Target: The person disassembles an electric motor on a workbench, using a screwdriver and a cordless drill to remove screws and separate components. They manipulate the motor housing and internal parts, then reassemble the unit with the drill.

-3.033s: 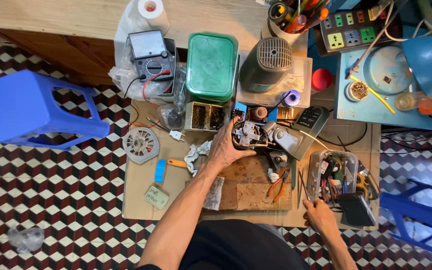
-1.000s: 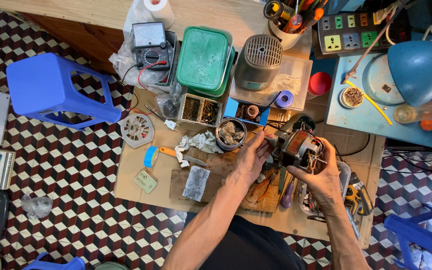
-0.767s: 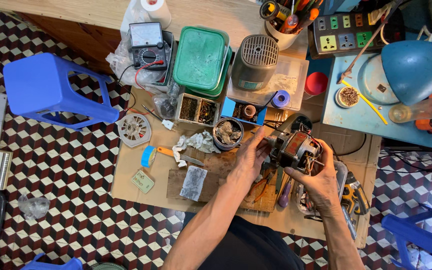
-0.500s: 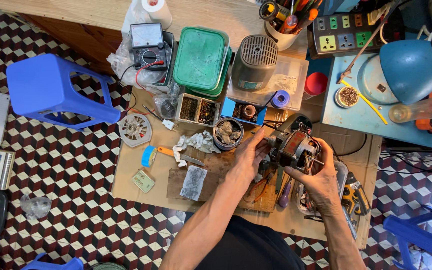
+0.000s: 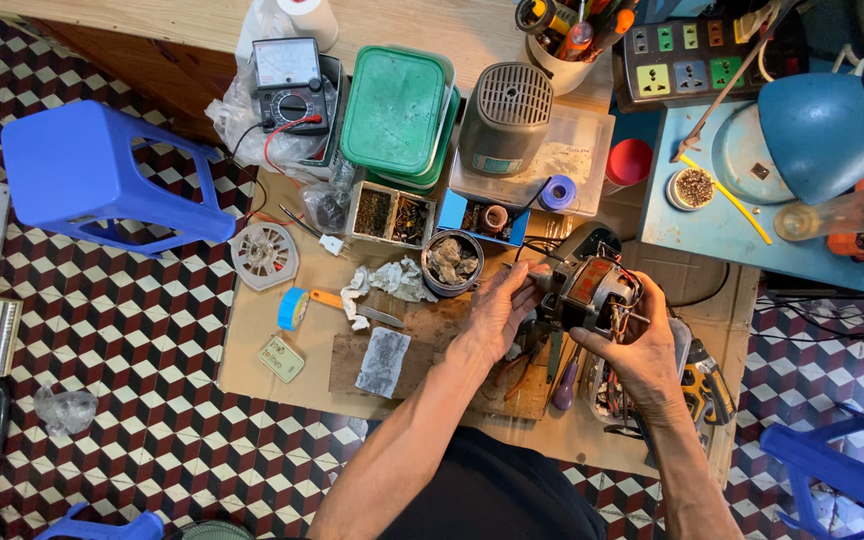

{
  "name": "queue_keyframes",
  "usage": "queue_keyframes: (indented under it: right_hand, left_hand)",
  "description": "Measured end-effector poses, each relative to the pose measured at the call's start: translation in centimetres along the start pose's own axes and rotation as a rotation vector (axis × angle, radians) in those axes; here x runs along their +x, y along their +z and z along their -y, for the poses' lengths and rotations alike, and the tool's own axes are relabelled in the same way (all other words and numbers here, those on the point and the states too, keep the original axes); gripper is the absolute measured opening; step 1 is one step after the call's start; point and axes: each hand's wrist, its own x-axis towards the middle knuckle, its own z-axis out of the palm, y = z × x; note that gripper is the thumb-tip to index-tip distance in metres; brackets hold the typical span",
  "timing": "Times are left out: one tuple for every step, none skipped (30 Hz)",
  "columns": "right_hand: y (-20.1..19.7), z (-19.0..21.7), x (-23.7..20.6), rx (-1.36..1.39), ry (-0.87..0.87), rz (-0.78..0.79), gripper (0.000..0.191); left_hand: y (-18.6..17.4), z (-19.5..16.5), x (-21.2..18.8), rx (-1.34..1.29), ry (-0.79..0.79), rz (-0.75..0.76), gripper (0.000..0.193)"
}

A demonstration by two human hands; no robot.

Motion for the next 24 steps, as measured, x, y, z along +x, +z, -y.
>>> queue_keyframes:
  right_hand:
    - [0.0, 0.0, 0.1, 0.04, -0.013, 0.011, 0.102]
    - [0.0, 0.1, 0.2, 0.08, -0.028, 0.026, 0.102]
    - [0.0, 0.1, 0.2, 0.109, -0.036, 0.031, 0.101]
    - [0.0, 0.2, 0.2, 0.138, -0.043, 0.038, 0.101]
    - [0.1, 0.3, 0.3, 0.167, -0.054, 0.046, 0.1]
    - [0.1, 0.4, 0.4, 0.139, -0.035, 0.045, 0.1]
    - [0.1, 0.6, 0.5, 0.109, -0.016, 0.04, 0.1]
    - [0.0, 0.7, 0.5, 0.079, 0.006, 0.033, 0.101]
    - [0.1, 0.8, 0.4, 0.041, -0.008, 0.026, 0.1]
    - [0.3, 0.9, 0.4, 0.003, -0.024, 0.018, 0.099]
    - [0.5, 1.0, 0.4, -0.033, -0.041, 0.012, 0.098]
    - [0.8, 1.1, 0.3, -0.047, -0.083, 0.009, 0.098]
    - [1.1, 1.1, 0.3, -0.059, -0.128, 0.007, 0.099]
    - [1.4, 1.2, 0.2, -0.07, -0.173, 0.005, 0.099]
    - [1.6, 1.2, 0.0, -0.103, -0.21, 0.006, 0.098]
    - [1.7, 1.2, -0.3, -0.139, -0.243, 0.003, 0.098]
    - [1.8, 1.1, -0.5, -0.175, -0.276, 0.004, 0.097]
    - [2.0, 1.1, -0.6, -0.227, -0.334, 0.003, 0.098]
    - [2.2, 1.0, -0.6, -0.277, -0.395, 0.001, 0.099]
    - [2.4, 0.9, -0.6, -0.328, -0.454, -0.004, 0.099]
    - [2.7, 0.8, -0.7, -0.334, -0.47, 0.019, 0.1]
    - [2.9, 0.6, -0.8, -0.342, -0.488, 0.041, 0.101]
    - [3.1, 0.4, -0.8, -0.351, -0.506, 0.064, 0.101]
    - [3.1, 0.2, -1.0, -0.376, -0.523, 0.097, 0.101]
  left_hand:
    - [-0.1, 0.2, 0.2, 0.005, -0.006, -0.03, 0.032]
    - [-0.3, 0.3, 0.5, 0.008, -0.009, -0.062, 0.033]
    - [-0.4, 0.5, 0.8, 0.011, -0.013, -0.095, 0.034]
    - [-0.6, 0.6, 1.0, 0.025, -0.027, -0.135, 0.035]
    - [-0.8, 0.6, 1.3, 0.038, -0.037, -0.174, 0.036]
    - [-0.8, 0.7, 1.6, 0.052, -0.048, -0.213, 0.036]
    - [-0.8, 0.7, 1.8, 0.045, -0.051, -0.246, 0.038]
    - [-0.6, 0.8, 1.8, 0.039, -0.057, -0.276, 0.039]
    - [-0.3, 0.8, 1.8, 0.033, -0.063, -0.306, 0.041]
    - [0.1, 0.7, 1.6, 0.018, -0.072, -0.298, 0.044]
    - [0.5, 0.6, 1.2, 0.002, -0.078, -0.292, 0.047]
    - [0.9, 0.4, 0.5, -0.014, -0.085, -0.287, 0.051]
    - [1.4, 0.1, -0.2, 0.004, -0.107, -0.28, 0.053]
    - [1.8, -0.2, -1.1, 0.021, -0.128, -0.275, 0.056]
    - [2.2, -0.4, -2.1, 0.04, -0.154, -0.269, 0.059]
    - [2.6, -0.5, -3.1, 0.116, -0.177, -0.257, 0.061]
    - [2.9, -0.5, -4.0, 0.188, -0.197, -0.247, 0.062]
    - [3.1, -0.7, -4.7, 0.256, -0.212, -0.241, 0.064]
    - [3.2, -1.0, -4.9, 0.282, -0.245, -0.239, 0.064]
    - [3.2, -1.2, -5.2, 0.31, -0.281, -0.235, 0.064]
    - [3.1, -1.2, -5.3, 0.338, -0.32, -0.227, 0.064]
    - [2.9, -1.4, -5.2, 0.258, -0.348, -0.162, 0.066]
    - [2.7, -1.7, -5.1, 0.176, -0.377, -0.097, 0.069]
    - [2.4, -1.7, -5.1, 0.095, -0.408, -0.032, 0.073]
